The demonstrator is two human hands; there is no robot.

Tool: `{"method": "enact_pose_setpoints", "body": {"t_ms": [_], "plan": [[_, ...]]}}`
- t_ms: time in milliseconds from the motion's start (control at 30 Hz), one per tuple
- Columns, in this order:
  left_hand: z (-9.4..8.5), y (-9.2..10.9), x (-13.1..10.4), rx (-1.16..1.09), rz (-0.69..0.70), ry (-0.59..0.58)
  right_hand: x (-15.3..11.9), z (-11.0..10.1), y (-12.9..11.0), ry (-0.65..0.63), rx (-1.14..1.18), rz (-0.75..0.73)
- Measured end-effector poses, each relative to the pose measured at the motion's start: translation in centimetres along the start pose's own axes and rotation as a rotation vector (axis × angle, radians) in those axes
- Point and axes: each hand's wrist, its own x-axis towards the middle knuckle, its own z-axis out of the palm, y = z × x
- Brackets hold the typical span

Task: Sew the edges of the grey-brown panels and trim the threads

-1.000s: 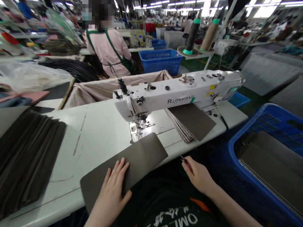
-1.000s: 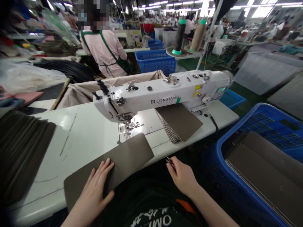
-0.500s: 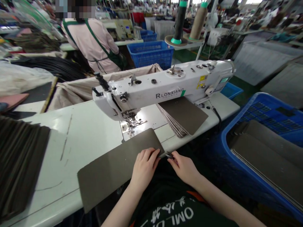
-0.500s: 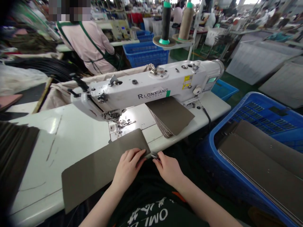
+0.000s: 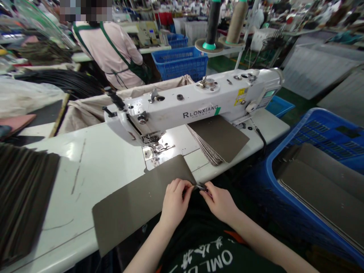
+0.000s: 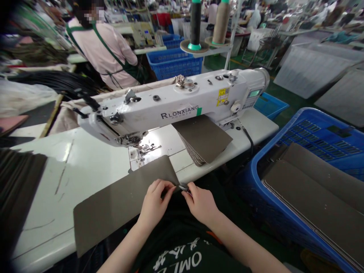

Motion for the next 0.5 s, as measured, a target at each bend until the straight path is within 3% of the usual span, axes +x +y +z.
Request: {"method": "enact_pose_setpoints", "body": {"t_ms": [267, 500], "plan": [[0.64, -0.06, -0.34, 0.079, 0.051, -0.043, 0.09, 0.3, 0.39, 0.007, -0.043, 0.005], [0.58, 0.59, 0.0, 0.112, -0.003, -0.047, 0.07, 0.18, 0.62, -0.006, -0.053, 0.01]]}}
